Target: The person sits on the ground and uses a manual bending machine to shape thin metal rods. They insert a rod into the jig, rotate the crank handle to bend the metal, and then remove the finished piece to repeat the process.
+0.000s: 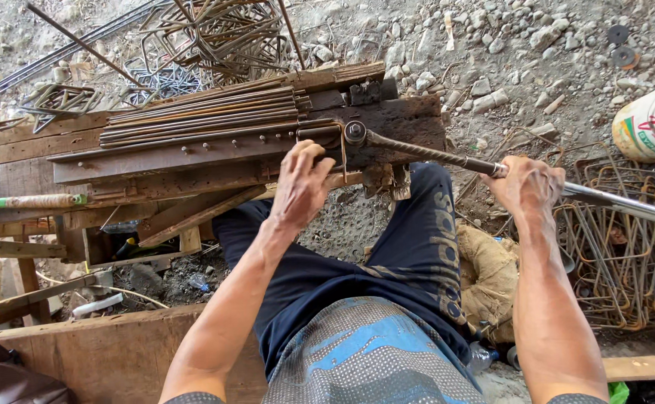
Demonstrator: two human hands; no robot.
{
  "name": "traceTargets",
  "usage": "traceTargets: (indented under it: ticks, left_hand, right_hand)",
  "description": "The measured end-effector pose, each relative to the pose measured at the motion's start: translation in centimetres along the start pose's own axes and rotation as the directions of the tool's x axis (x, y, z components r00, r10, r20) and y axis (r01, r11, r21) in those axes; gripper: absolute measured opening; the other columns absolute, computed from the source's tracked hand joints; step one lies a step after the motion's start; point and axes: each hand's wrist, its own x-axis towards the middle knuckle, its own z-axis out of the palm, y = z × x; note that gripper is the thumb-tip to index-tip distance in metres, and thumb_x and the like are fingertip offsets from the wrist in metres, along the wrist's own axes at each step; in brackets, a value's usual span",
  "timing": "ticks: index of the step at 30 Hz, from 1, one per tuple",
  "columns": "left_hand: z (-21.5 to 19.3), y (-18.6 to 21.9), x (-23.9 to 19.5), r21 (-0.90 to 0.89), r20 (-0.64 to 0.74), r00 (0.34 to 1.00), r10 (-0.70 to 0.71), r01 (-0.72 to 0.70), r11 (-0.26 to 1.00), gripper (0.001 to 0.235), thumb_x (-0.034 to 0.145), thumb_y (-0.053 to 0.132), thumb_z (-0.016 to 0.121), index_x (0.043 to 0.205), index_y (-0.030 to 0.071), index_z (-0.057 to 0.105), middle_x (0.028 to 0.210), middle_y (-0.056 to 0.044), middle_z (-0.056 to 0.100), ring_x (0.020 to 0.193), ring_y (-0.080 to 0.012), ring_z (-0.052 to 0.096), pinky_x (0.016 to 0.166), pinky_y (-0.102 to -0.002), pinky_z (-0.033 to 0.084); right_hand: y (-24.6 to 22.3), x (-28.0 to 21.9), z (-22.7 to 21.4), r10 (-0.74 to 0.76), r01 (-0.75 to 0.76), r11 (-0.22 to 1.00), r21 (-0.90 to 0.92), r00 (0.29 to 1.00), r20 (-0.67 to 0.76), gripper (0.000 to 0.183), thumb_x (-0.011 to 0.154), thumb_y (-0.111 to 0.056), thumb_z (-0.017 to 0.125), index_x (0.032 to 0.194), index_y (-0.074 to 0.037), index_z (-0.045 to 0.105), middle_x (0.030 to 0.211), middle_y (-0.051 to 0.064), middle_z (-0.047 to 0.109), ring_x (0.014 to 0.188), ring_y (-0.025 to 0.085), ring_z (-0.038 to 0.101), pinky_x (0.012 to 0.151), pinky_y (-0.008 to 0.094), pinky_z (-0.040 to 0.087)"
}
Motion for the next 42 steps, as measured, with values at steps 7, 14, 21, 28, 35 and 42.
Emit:
traceTargets:
  ticks: [7, 14, 21, 28, 35, 42]
  left_hand:
    - [-1.8, -3.9, -0.6, 0.001, -0.052, 0.993, 0.106, -0.106, 0.994, 0.015, 0.094, 0.019, 0.071, 0.097, 0.004, 0.071, 0.134, -0.013, 0.050, 0.132, -0.0363, 0.042, 0.105, -0.054, 0.046]
    - [-5.0, -3.2, 6.0, -0.326, -0.200, 0.959, -0.201, 0.129, 0.937, 0.014, 0.104, 0.015, 0.057, 0.098, 0.006, 0.065, 0.092, -0.008, 0.066, 0.087, -0.0224, 0.058, 0.080, -0.036, 0.048]
    - [-4.7, 1.3, 4.9, -0.635, 0.061, 0.930, -0.362, 0.315, 0.706, 0.023, 0.101, 0.008, 0.054, 0.120, -0.003, 0.060, 0.103, -0.011, 0.062, 0.085, -0.0172, 0.059, 0.077, -0.027, 0.057]
    - [0.7, 3.2, 1.4, -0.151, 0.009, 0.947, -0.322, 0.320, 0.935, 0.036, 0.104, 0.033, 0.051, 0.122, 0.003, 0.058, 0.094, -0.007, 0.064, 0.081, -0.0229, 0.059, 0.077, -0.039, 0.046]
    - [0.5, 2.8, 1.3, -0.296, 0.024, 0.960, -0.280, 0.274, 0.915, 0.034, 0.103, 0.022, 0.054, 0.132, 0.006, 0.048, 0.091, -0.006, 0.055, 0.081, -0.0200, 0.050, 0.082, -0.036, 0.041]
    - [2.6, 1.0, 0.0, -0.323, -0.101, 0.982, -0.160, 0.120, 0.939, 0.052, 0.103, 0.019, 0.064, 0.149, 0.009, 0.043, 0.088, -0.001, 0.053, 0.081, -0.0177, 0.053, 0.087, -0.036, 0.044]
  right_hand:
    - [0.1, 0.8, -0.1, 0.008, -0.007, 1.000, -0.013, 1.000, 0.004, 0.047, 0.092, -0.069, 0.068, 0.081, -0.023, 0.068, 0.077, 0.001, 0.072, 0.071, 0.021, 0.062, 0.083, 0.037, 0.034]
    - [-0.2, 1.4, -1.0, 0.002, -0.001, 1.000, -0.030, 0.999, 0.033, 0.046, 0.097, -0.063, 0.062, 0.080, -0.021, 0.068, 0.073, 0.004, 0.070, 0.070, 0.022, 0.061, 0.084, 0.037, 0.035]
    - [0.2, 1.6, -0.1, -0.018, 0.018, 1.000, -0.016, 0.999, -0.040, 0.050, 0.096, -0.067, 0.065, 0.074, -0.022, 0.064, 0.073, 0.001, 0.069, 0.068, 0.020, 0.059, 0.085, 0.038, 0.035]
    - [-0.1, 2.4, -1.1, -0.008, 0.007, 0.999, -0.044, 1.000, -0.014, 0.045, 0.093, -0.068, 0.065, 0.082, -0.025, 0.073, 0.080, 0.006, 0.075, 0.078, 0.027, 0.067, 0.086, 0.040, 0.036]
    - [0.1, 5.5, -0.9, -0.031, 0.035, 0.997, -0.075, 0.998, 0.056, 0.052, 0.108, -0.060, 0.051, 0.071, -0.023, 0.056, 0.063, -0.002, 0.060, 0.064, 0.017, 0.056, 0.087, 0.037, 0.037]
    - [0.3, 12.8, -0.2, -0.155, 0.156, 0.984, -0.090, 0.988, 0.014, 0.042, 0.101, -0.052, 0.061, 0.073, -0.022, 0.053, 0.064, -0.003, 0.054, 0.070, 0.019, 0.050, 0.084, 0.034, 0.034]
